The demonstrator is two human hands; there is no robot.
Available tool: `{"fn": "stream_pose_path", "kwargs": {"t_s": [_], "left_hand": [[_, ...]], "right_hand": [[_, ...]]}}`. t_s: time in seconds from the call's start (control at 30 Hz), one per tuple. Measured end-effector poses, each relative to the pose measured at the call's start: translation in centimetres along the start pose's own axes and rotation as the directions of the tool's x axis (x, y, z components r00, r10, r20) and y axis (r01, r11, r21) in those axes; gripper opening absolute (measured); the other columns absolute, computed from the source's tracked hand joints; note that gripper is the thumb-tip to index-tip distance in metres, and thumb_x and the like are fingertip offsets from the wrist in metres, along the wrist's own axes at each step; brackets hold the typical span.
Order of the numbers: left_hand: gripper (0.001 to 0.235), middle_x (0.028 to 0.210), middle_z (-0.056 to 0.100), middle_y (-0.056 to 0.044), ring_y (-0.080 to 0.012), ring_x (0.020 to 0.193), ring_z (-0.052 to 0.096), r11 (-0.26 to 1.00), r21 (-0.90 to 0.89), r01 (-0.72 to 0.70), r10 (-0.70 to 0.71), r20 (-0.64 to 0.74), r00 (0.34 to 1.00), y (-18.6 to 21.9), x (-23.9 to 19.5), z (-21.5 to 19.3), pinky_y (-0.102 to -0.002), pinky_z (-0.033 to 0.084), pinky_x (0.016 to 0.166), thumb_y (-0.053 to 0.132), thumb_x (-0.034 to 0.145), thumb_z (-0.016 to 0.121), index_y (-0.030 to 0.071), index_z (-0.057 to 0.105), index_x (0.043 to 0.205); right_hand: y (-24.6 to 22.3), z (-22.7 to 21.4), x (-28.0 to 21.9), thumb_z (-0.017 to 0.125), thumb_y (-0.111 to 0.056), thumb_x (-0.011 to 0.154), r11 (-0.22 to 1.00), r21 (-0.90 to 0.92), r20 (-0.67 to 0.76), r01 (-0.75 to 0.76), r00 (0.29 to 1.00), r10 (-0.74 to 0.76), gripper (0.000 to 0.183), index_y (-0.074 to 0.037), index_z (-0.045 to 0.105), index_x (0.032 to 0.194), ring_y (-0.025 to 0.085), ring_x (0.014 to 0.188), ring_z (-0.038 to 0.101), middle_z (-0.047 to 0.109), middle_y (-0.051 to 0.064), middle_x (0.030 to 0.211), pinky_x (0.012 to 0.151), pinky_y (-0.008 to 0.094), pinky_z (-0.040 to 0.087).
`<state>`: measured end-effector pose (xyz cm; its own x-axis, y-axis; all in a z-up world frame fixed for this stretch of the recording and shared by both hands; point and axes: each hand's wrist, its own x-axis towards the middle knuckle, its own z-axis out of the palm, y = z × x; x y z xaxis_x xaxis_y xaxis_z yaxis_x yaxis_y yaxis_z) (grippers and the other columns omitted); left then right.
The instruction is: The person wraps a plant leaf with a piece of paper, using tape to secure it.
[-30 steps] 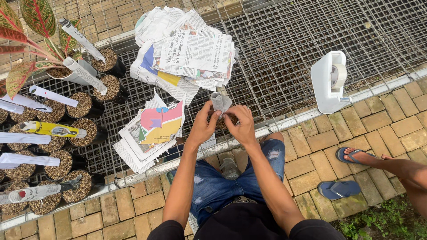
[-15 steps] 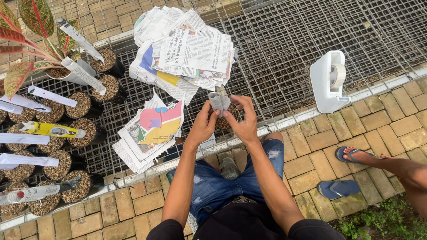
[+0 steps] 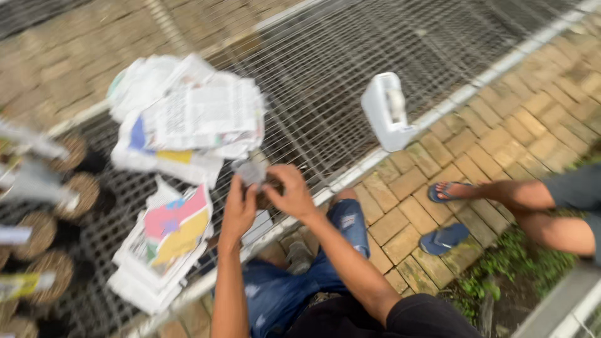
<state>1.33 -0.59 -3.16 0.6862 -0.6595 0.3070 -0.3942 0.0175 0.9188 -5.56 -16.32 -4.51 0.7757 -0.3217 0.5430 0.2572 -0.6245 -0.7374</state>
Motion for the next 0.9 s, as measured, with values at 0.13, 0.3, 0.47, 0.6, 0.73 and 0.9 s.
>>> {"fn": "stream_pose_path", "kwargs": {"t_s": [0.13, 0.3, 0.47, 0.6, 0.73, 0.9], "left_hand": [[0.043, 0.136, 0.058, -0.025, -0.0341, 0.129, 0.056, 0.997, 0.068, 0.021, -0.019, -0.04, 0.999, 2.1, 0.6, 0.1, -0.047, 0.043, 0.106, 0.014, 0.106, 0.047, 0.0, 0.045, 0.146], [0.035, 0.124, 0.061, -0.016, -0.0288, 0.118, 0.058, 0.988, 0.06, 0.142, -0.138, -0.064, 0.988, 2.3, 0.5, -0.1, -0.037, 0.044, 0.101, 0.018, 0.106, 0.047, 0.003, 0.05, 0.137], [0.022, 0.122, 0.06, -0.013, -0.0268, 0.114, 0.058, 0.989, 0.108, 0.104, -0.092, -0.108, 0.99, 3.6, 0.3, -0.1, -0.037, 0.045, 0.102, 0.011, 0.106, 0.051, 0.005, 0.056, 0.126], [0.036, 0.132, 0.064, -0.016, -0.0251, 0.114, 0.065, 0.955, -0.048, 0.293, -0.297, -0.163, 0.941, 1.8, -0.5, 0.0, -0.034, 0.052, 0.099, 0.015, 0.104, 0.053, 0.0, 0.054, 0.136], [0.032, 0.13, 0.065, -0.015, -0.0233, 0.116, 0.063, 0.97, 0.058, 0.238, -0.22, -0.22, 0.95, 2.4, -0.6, 0.3, -0.033, 0.054, 0.096, 0.012, 0.105, 0.056, -0.001, 0.059, 0.133], [0.04, 0.138, 0.062, -0.02, -0.0258, 0.12, 0.063, 0.967, 0.137, 0.213, -0.168, -0.281, 0.945, 4.4, -0.2, 1.5, -0.035, 0.054, 0.101, 0.008, 0.1, 0.062, -0.006, 0.058, 0.137]], "right_hand": [[0.3, 0.8, -0.9, 0.071, -0.034, 0.094, 0.998, -0.007, -0.057, -0.068, 0.996, 0.068, 0.025, -0.016, 0.073, 0.112, 0.022, 0.093, 0.066, 0.074, 0.002, 0.099, 0.089, 0.04, 0.046], [-0.4, 1.2, -1.5, 0.073, -0.024, 0.097, 0.992, -0.003, -0.011, -0.125, 0.992, 0.125, 0.015, -0.018, 0.073, 0.11, 0.015, 0.092, 0.058, 0.073, -0.001, 0.101, 0.087, 0.033, 0.038], [-0.9, 2.1, -1.9, 0.068, -0.02, 0.095, 0.994, -0.021, -0.079, -0.105, 0.992, 0.103, 0.011, -0.017, 0.072, 0.104, 0.015, 0.088, 0.059, 0.075, -0.002, 0.097, 0.083, 0.036, 0.034], [-1.3, 2.8, -2.5, 0.065, -0.031, 0.093, 0.995, -0.005, -0.075, -0.097, 0.993, 0.096, 0.025, -0.015, 0.072, 0.11, 0.015, 0.097, 0.066, 0.076, 0.002, 0.102, 0.09, 0.038, 0.038], [-1.0, 3.2, -2.8, 0.07, -0.032, 0.094, 0.994, -0.03, -0.097, -0.1, 0.991, 0.097, 0.025, -0.017, 0.072, 0.114, 0.016, 0.1, 0.063, 0.075, 0.001, 0.104, 0.089, 0.038, 0.036], [-0.8, 3.6, -2.9, 0.071, -0.027, 0.095, 0.996, -0.057, -0.138, -0.064, 0.989, 0.055, 0.022, -0.016, 0.072, 0.114, 0.017, 0.095, 0.062, 0.075, 0.003, 0.101, 0.082, 0.037, 0.034]]}}
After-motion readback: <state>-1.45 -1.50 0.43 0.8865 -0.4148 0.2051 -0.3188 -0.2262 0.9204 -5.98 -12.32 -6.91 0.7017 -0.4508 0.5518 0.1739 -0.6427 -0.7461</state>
